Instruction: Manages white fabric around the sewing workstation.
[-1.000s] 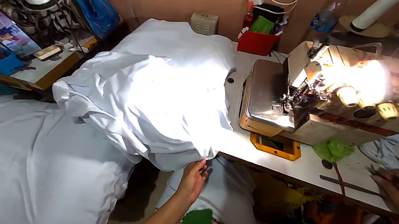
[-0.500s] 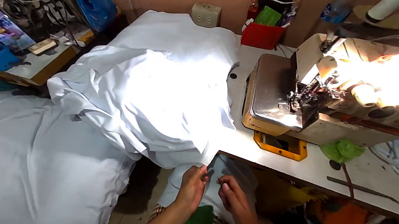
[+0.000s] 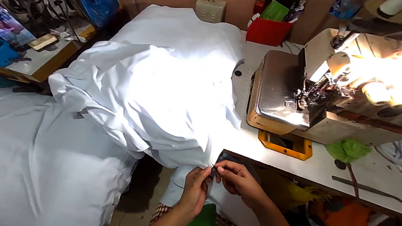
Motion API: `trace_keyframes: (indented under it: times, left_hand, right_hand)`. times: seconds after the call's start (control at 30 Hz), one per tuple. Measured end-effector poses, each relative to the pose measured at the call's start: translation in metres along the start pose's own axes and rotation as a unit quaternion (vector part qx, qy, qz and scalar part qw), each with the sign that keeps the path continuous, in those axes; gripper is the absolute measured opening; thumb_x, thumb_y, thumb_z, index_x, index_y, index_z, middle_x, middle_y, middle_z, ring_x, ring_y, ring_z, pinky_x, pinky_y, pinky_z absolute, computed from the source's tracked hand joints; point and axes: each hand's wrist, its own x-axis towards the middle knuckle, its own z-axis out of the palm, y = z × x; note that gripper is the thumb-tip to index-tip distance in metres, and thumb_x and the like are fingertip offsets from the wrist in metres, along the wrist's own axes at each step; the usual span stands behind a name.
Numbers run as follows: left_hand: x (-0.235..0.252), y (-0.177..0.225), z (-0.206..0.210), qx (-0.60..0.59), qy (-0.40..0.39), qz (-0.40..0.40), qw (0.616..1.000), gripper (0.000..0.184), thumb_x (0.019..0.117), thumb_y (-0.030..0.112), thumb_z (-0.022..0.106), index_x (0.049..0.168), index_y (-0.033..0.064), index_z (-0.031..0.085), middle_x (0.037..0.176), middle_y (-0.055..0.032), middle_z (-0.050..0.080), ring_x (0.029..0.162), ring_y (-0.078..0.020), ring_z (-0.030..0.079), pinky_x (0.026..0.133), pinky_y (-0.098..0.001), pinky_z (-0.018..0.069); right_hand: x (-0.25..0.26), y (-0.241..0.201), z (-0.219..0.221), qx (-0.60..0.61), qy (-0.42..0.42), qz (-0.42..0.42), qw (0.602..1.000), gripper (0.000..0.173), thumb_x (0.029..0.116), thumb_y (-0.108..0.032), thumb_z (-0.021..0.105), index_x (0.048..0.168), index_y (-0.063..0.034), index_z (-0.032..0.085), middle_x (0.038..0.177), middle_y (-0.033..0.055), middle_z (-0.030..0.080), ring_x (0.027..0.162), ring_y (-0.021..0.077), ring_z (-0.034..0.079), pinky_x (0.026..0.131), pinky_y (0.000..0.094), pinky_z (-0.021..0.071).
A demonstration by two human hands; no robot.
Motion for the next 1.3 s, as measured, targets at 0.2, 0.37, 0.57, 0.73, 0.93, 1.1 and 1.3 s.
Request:
trace_keyframes:
  times: [0.2, 0.37, 0.57, 0.73, 0.93, 1.1, 1.3]
  left_hand:
    - [0.000, 0.000, 0.000, -0.002, -0.002, -0.001, 1.000, 0.022, 0.0961, 0.003, 0.053, 0.078, 0.0102, 0.063, 0.080, -0.0008, 0.069, 0.077, -0.0071, 0.067, 0.076, -0.0233, 0.0570]
    - [-0.001, 0.000, 0.001, -0.010, -0.003, 0.001, 1.000, 0.022, 0.0950, 0.002, 0.055, 0.077, 0.0104, 0.064, 0.080, -0.0007, 0.070, 0.077, -0.0071, 0.068, 0.076, -0.0235, 0.0573]
    - [-0.002, 0.000, 0.001, -0.015, -0.005, -0.001, 1.000, 0.021, 0.0945, 0.001, 0.055, 0.078, 0.0105, 0.065, 0.082, -0.0014, 0.071, 0.079, -0.0071, 0.069, 0.077, -0.0234, 0.0573]
    - [-0.003, -0.001, 0.002, -0.016, -0.007, -0.002, 1.000, 0.022, 0.0941, 0.001, 0.055, 0.078, 0.0104, 0.066, 0.082, -0.0015, 0.072, 0.079, -0.0072, 0.069, 0.077, -0.0235, 0.0574]
    - [-0.004, 0.000, 0.003, -0.019, -0.011, -0.006, 1.000, 0.021, 0.0948, 0.001, 0.054, 0.079, 0.0099, 0.065, 0.082, -0.0014, 0.071, 0.079, -0.0069, 0.068, 0.077, -0.0228, 0.0572]
    - [-0.003, -0.002, 0.001, -0.009, -0.009, 0.000, 1.000, 0.022, 0.0955, 0.003, 0.053, 0.079, 0.0116, 0.064, 0.083, -0.0002, 0.071, 0.080, -0.0068, 0.069, 0.078, -0.0237, 0.0573]
    - [-0.002, 0.023, -0.016, 0.241, -0.198, -0.116, 0.943, 0.015, 0.1010, 0.008, 0.050, 0.112, 0.0071, 0.061, 0.092, 0.0064, 0.066, 0.078, -0.0020, 0.064, 0.071, -0.0205, 0.0542]
  right_hand:
    - [0.000, -0.007, -0.003, -0.017, -0.014, -0.003, 1.000, 0.018, 0.1037, -0.012, 0.050, 0.108, -0.0073, 0.067, 0.078, -0.0094, 0.067, 0.050, -0.0075, 0.042, 0.045, 0.0107, 0.0327]
    - [-0.002, -0.007, -0.003, -0.019, -0.012, -0.009, 1.000, 0.017, 0.1029, -0.011, 0.052, 0.107, -0.0072, 0.067, 0.077, -0.0094, 0.066, 0.050, -0.0075, 0.043, 0.045, 0.0104, 0.0331]
    - [-0.004, -0.007, -0.004, -0.022, -0.007, -0.006, 1.000, 0.016, 0.1020, -0.010, 0.053, 0.108, -0.0070, 0.067, 0.076, -0.0097, 0.065, 0.051, -0.0071, 0.044, 0.046, 0.0103, 0.0332]
    - [-0.006, -0.006, -0.006, -0.023, -0.009, -0.012, 1.000, 0.015, 0.1019, -0.010, 0.054, 0.109, -0.0069, 0.067, 0.077, -0.0096, 0.064, 0.051, -0.0071, 0.043, 0.046, 0.0102, 0.0332]
    - [-0.007, -0.006, -0.006, -0.020, -0.011, -0.009, 1.000, 0.016, 0.1022, -0.010, 0.053, 0.110, -0.0068, 0.067, 0.077, -0.0095, 0.064, 0.052, -0.0068, 0.044, 0.046, 0.0104, 0.0334]
    - [-0.010, -0.007, -0.009, -0.019, -0.040, 0.004, 0.999, 0.020, 0.1025, -0.013, 0.052, 0.117, -0.0068, 0.065, 0.082, -0.0098, 0.066, 0.051, -0.0074, 0.042, 0.046, 0.0106, 0.0334]
    - [-0.065, -0.024, -0.045, -0.239, 0.063, -0.077, 0.966, 0.035, 0.1024, -0.026, 0.054, 0.127, -0.0025, 0.064, 0.091, -0.0010, 0.067, 0.063, -0.0016, 0.053, 0.055, 0.0175, 0.0455]
